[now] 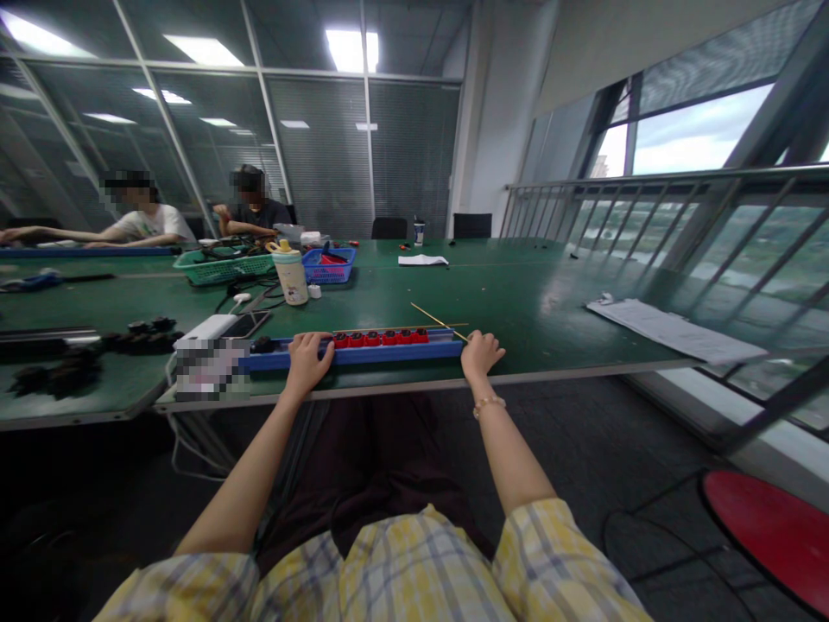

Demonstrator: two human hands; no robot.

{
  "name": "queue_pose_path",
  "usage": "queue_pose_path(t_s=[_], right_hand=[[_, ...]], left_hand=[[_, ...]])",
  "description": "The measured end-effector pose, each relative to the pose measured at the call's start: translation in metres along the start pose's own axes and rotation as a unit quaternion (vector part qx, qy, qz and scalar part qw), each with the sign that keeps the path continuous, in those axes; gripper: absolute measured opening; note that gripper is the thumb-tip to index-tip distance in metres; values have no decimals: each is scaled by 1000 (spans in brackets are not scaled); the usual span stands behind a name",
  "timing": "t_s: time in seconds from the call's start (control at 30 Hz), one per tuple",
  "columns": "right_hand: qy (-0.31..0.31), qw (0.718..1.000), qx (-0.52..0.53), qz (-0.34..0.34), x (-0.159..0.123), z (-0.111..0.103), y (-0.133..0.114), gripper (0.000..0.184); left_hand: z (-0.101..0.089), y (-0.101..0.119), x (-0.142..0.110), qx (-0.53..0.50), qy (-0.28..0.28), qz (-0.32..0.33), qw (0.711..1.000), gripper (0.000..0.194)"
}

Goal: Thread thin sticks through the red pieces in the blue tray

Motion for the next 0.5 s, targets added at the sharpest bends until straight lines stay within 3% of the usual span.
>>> queue_pose_path(t_s=[0.5], right_hand=[[-30,999,27,29,2,3,2,35]], left_hand=[[-6,4,0,-18,-6,5,1000,35]])
Point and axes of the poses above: each hand's wrist, its own x-axis towards the middle knuckle, its own z-axis out of the palm, y = z × x, the point moved 6 cm from there along x, towards the middle knuckle, and after that the axes turned 8 degrees about x, right-handed, at the moved point
